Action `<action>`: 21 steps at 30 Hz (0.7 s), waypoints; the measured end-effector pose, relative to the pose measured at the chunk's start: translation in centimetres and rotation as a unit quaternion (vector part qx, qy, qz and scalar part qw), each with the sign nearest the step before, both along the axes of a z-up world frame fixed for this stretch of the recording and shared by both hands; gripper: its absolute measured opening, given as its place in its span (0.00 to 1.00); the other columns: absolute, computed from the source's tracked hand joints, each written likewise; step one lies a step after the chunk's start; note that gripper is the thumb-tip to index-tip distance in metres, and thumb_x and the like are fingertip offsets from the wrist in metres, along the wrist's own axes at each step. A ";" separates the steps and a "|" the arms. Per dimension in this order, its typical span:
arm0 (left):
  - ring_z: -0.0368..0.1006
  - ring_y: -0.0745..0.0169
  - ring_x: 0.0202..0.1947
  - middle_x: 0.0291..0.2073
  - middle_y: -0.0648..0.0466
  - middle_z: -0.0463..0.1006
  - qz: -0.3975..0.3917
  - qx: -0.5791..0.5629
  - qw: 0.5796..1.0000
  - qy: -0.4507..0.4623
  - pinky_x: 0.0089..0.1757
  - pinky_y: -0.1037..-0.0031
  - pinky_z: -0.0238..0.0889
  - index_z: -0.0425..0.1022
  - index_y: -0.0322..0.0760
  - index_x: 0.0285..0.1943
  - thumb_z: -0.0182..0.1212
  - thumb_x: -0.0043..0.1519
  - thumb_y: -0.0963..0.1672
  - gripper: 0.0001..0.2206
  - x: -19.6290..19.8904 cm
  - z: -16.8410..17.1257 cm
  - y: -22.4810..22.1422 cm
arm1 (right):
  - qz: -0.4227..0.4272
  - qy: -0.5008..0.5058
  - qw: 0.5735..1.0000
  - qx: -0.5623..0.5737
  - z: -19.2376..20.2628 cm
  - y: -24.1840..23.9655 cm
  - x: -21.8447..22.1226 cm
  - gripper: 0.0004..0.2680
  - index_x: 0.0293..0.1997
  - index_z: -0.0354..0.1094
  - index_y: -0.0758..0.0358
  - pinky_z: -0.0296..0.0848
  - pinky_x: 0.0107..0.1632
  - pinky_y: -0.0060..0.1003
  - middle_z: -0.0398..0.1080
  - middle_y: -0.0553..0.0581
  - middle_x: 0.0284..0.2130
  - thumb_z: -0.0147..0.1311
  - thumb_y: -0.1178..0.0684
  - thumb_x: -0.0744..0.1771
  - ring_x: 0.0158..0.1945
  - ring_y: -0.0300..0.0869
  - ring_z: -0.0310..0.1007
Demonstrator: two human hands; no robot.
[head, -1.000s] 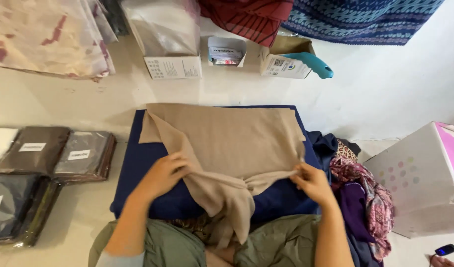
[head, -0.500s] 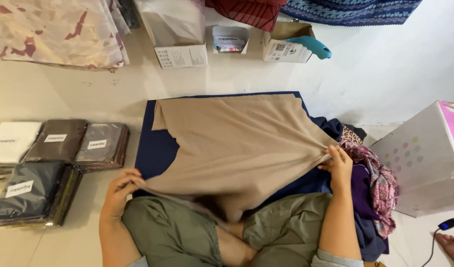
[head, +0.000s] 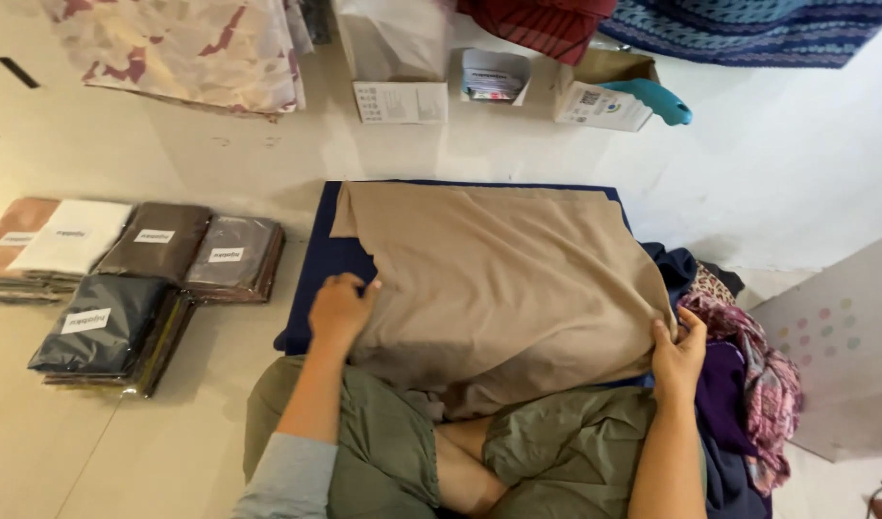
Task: Cleaning a piece of tan fabric with a lint roller and then folding it neatly.
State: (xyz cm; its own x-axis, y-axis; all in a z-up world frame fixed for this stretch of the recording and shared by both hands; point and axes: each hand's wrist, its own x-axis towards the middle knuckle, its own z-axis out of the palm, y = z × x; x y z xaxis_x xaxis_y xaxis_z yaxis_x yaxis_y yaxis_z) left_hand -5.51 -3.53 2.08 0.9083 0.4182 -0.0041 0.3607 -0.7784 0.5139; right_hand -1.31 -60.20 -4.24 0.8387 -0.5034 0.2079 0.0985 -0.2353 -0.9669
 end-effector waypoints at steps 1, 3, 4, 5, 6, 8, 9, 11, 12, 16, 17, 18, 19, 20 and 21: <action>0.79 0.40 0.46 0.43 0.51 0.78 0.002 0.032 0.999 -0.011 0.44 0.54 0.74 0.83 0.50 0.44 0.59 0.61 0.56 0.16 0.9 -0.8 -0.9 | -0.015 -0.016 1.000 -0.022 -0.5 -0.4 0.3 0.16 0.69 0.60 0.60 0.72 0.42 0.40 0.69 0.62 0.43 0.57 0.59 0.72 0.42 0.46 0.72; 0.79 0.37 0.47 0.42 0.45 0.80 0.020 -0.037 0.999 -0.018 0.46 0.52 0.73 0.77 0.47 0.47 0.53 0.64 0.54 0.14 0.5 0.5 -1.2 | -0.023 -0.023 0.999 -0.033 0.2 0.5 -0.1 0.14 0.67 0.62 0.60 0.72 0.41 0.40 0.70 0.62 0.42 0.57 0.59 0.73 0.42 0.45 0.72; 0.80 0.34 0.49 0.41 0.38 0.82 0.036 -0.106 0.993 -0.024 0.47 0.49 0.72 0.72 0.45 0.50 0.47 0.67 0.51 0.13 0.4 1.1 -1.5 | -0.033 -0.028 0.998 -0.044 0.6 0.7 -0.3 0.13 0.66 0.64 0.59 0.71 0.41 0.39 0.71 0.62 0.42 0.57 0.58 0.73 0.41 0.44 0.71; 0.80 0.34 0.49 0.41 0.38 0.82 0.032 -0.106 0.994 -0.024 0.47 0.49 0.72 0.72 0.45 0.50 0.47 0.67 0.51 0.13 -0.2 1.7 -0.7 | -0.037 -0.029 0.998 -0.044 0.8 0.6 -0.2 0.13 0.66 0.64 0.59 0.71 0.41 0.39 0.71 0.62 0.42 0.57 0.58 0.73 0.41 0.44 0.71; 0.77 0.29 0.51 0.44 0.32 0.81 0.069 -0.121 0.989 -0.050 0.50 0.46 0.70 0.72 0.39 0.53 0.45 0.68 0.50 0.15 -0.6 2.3 0.0 | -0.049 -0.037 0.995 -0.080 0.9 0.5 -0.1 0.12 0.65 0.65 0.60 0.71 0.46 0.44 0.72 0.66 0.43 0.57 0.59 0.73 0.46 0.49 0.73; 0.74 0.23 0.54 0.46 0.26 0.79 0.103 -0.137 0.982 -0.072 0.53 0.43 0.67 0.71 0.34 0.55 0.43 0.69 0.49 0.17 -1.8 2.5 1.3 | -0.064 -0.042 0.990 -0.118 1.0 0.5 -0.3 0.12 0.64 0.66 0.61 0.72 0.51 0.49 0.73 0.70 0.44 0.57 0.61 0.72 0.50 0.54 0.74; 0.75 0.24 0.52 0.45 0.28 0.80 0.112 -0.109 0.986 -0.061 0.52 0.43 0.68 0.72 0.36 0.54 0.44 0.70 0.50 0.16 -2.4 2.1 2.0 | -0.081 0.030 0.980 -0.182 0.9 0.6 -0.6 0.14 0.65 0.66 0.54 0.73 0.50 0.51 0.75 0.68 0.44 0.60 0.54 0.71 0.51 0.56 0.75; 0.76 0.25 0.51 0.43 0.30 0.81 0.119 -0.080 0.989 -0.047 0.50 0.44 0.69 0.73 0.38 0.53 0.46 0.71 0.51 0.16 -3.3 1.6 2.6 | -0.099 0.104 0.959 -0.243 1.7 1.3 -1.1 0.16 0.66 0.66 0.46 0.75 0.49 0.53 0.76 0.66 0.45 0.62 0.48 0.70 0.51 0.58 0.76; 0.78 0.29 0.49 0.42 0.35 0.82 0.136 -0.051 0.989 -0.007 0.48 0.46 0.71 0.73 0.43 0.53 0.48 0.70 0.52 0.14 -3.6 1.5 2.5 | -0.091 0.126 0.955 -0.251 2.5 1.8 -1.4 0.16 0.66 0.66 0.51 0.76 0.46 0.51 0.76 0.65 0.43 0.62 0.49 0.71 0.48 0.57 0.78; 0.81 0.36 0.44 0.38 0.41 0.83 0.150 0.006 0.988 0.044 0.44 0.50 0.74 0.72 0.48 0.53 0.53 0.69 0.50 0.09 -4.2 1.9 2.8 | -0.071 0.202 0.933 -0.288 5.2 3.2 -2.8 0.17 0.68 0.63 0.58 0.80 0.40 0.48 0.76 0.61 0.39 0.61 0.50 0.71 0.44 0.53 0.80; 0.81 0.36 0.44 0.38 0.41 0.83 0.147 0.006 0.988 0.043 0.44 0.50 0.74 0.72 0.48 0.53 0.53 0.69 0.50 0.09 -3.8 1.6 3.2 | -0.074 0.202 0.934 -0.287 6.3 3.6 -3.3 0.17 0.68 0.63 0.58 0.80 0.40 0.48 0.76 0.61 0.39 0.61 0.50 0.71 0.44 0.53 0.80; 0.81 0.37 0.46 0.42 0.41 0.83 0.133 0.057 0.988 0.058 0.44 0.50 0.74 0.73 0.47 0.57 0.55 0.68 0.49 0.11 -3.5 1.3 3.6 | -0.103 0.170 0.903 -0.382 7.3 4.1 -3.9 0.16 0.66 0.66 0.61 0.81 0.38 0.48 0.74 0.59 0.39 0.61 0.50 0.70 0.42 0.53 0.80; 0.81 0.39 0.47 0.46 0.42 0.82 0.119 0.108 0.985 0.070 0.45 0.50 0.74 0.73 0.45 0.60 0.57 0.66 0.47 0.14 -2.9 1.1 4.1 | -0.131 0.134 0.861 -0.473 8.5 4.5 -4.2 0.16 0.63 0.68 0.65 0.81 0.37 0.48 0.72 0.58 0.39 0.62 0.51 0.70 0.39 0.53 0.80; 0.81 0.39 0.47 0.46 0.42 0.82 0.117 0.108 0.985 0.065 0.45 0.50 0.74 0.73 0.45 0.60 0.57 0.66 0.47 0.14 -1.9 1.9 3.3 | -0.134 0.131 0.862 -0.472 8.3 4.4 -2.9 0.16 0.63 0.68 0.65 0.81 0.37 0.48 0.72 0.58 0.39 0.62 0.51 0.70 0.39 0.53 0.80; 0.79 0.39 0.49 0.48 0.42 0.81 0.076 0.133 0.988 0.007 0.47 0.51 0.74 0.76 0.46 0.60 0.61 0.65 0.47 0.15 -1.0 2.8 2.8 | -0.114 0.024 0.867 -0.484 8.2 4.5 -1.6 0.15 0.60 0.72 0.62 0.80 0.41 0.49 0.73 0.61 0.40 0.64 0.52 0.68 0.42 0.56 0.80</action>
State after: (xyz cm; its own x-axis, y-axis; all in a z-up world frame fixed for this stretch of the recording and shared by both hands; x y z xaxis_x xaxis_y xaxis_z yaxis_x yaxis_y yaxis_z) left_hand -6.50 -0.72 4.88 0.8359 0.5371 0.1132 0.4887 -0.8222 0.2920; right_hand -2.88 -55.70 3.94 0.7591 -0.2660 0.5942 -0.0924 -0.9475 -0.3061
